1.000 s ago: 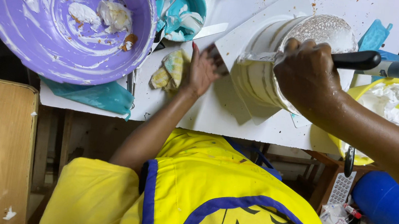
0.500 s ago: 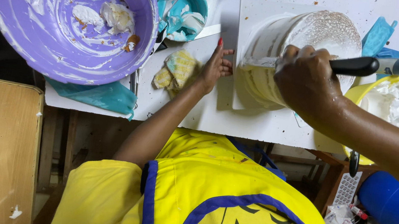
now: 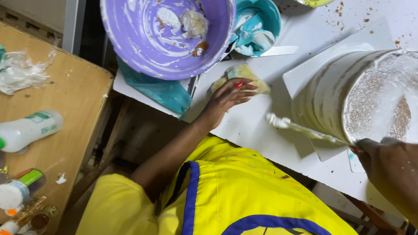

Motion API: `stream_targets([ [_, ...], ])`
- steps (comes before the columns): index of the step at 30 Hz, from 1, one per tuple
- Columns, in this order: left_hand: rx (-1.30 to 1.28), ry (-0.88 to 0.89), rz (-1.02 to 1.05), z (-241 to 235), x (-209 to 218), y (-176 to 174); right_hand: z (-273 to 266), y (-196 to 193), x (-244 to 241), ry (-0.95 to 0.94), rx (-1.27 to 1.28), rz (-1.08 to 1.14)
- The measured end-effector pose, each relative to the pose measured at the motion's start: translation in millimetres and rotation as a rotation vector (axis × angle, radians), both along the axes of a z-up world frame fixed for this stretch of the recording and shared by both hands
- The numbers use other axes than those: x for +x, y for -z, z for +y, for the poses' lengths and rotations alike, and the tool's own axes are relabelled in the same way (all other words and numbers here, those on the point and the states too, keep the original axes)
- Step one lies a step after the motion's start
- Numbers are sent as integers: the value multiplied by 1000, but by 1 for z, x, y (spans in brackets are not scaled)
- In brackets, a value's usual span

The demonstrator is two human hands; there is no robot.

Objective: The person stacks round cake layers and spreads white frosting between them and over the sides using a spatula. They wipe the work surface with a cloth and continue smoothing the frosting on the assembled cake.

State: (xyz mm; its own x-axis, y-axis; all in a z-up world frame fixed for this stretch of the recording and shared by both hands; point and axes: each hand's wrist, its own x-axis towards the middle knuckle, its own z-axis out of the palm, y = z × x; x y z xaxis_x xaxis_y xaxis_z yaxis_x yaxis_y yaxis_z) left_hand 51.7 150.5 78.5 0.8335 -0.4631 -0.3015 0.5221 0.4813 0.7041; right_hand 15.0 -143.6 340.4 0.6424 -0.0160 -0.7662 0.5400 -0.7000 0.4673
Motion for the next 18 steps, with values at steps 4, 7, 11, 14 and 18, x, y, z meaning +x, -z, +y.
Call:
stream_targets([
  [4,46,-351,66,62,-28,6,11,45,-10,492,459,-197],
  [7,21,-572,82,81,-22,22,54,120,8,651,1037,-165],
  [11,47,-635,205,86,-11,3,162,182,35,469,1400,-289],
  [14,43,-697,243,78,-4,0,186,222,43,373,1412,-370],
  [18,16,-689,273,80,0,29,142,235,3,240,1184,-390],
])
